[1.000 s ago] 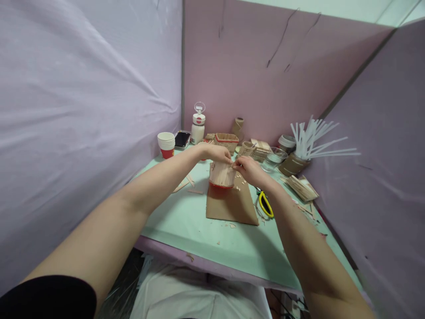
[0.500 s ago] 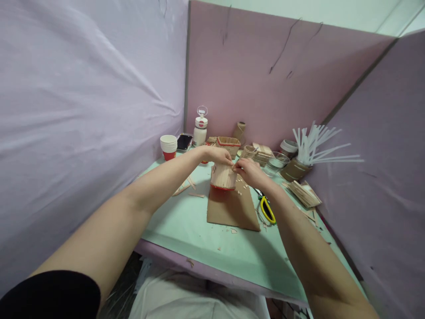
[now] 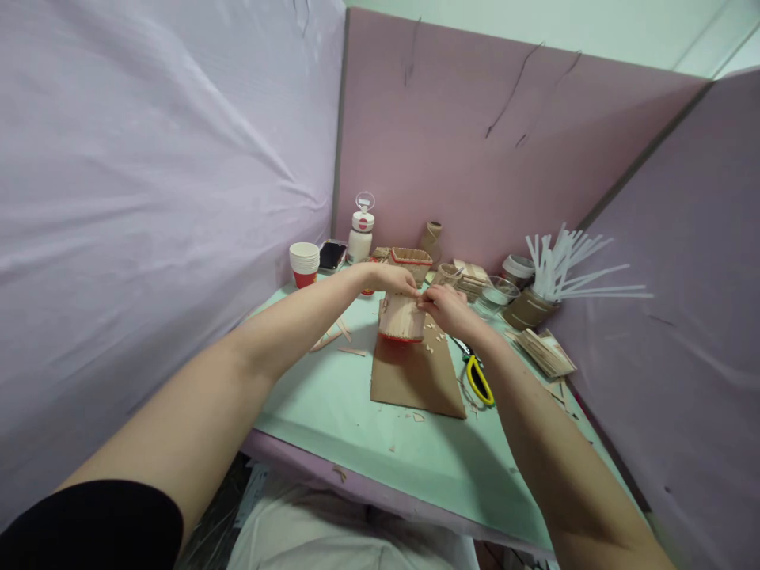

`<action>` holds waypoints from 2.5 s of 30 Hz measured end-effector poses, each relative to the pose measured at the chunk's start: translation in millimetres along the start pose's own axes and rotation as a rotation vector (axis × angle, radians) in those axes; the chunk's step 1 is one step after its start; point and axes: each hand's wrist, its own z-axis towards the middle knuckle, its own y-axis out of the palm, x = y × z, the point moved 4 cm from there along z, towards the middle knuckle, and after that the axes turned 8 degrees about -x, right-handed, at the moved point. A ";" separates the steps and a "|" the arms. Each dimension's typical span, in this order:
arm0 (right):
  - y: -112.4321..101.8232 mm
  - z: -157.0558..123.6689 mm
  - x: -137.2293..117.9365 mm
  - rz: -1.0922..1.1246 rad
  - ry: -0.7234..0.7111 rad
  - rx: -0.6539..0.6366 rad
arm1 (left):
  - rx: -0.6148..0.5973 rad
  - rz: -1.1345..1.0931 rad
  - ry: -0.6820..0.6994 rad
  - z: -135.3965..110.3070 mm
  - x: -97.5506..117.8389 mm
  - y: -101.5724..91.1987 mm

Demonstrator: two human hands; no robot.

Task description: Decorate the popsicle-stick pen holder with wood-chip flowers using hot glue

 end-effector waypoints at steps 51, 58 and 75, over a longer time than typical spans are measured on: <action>23.1 -36.2 23.0 0.315 -0.017 0.351 | 0.124 -0.024 -0.156 -8.1 13.3 14.6; 33.5 -44.7 23.6 0.438 -0.015 0.407 | 0.120 -0.013 -0.149 -7.3 11.7 14.5; 73.1 -53.3 -7.0 0.247 -0.025 0.396 | 0.124 -0.055 -0.163 -17.1 12.0 6.1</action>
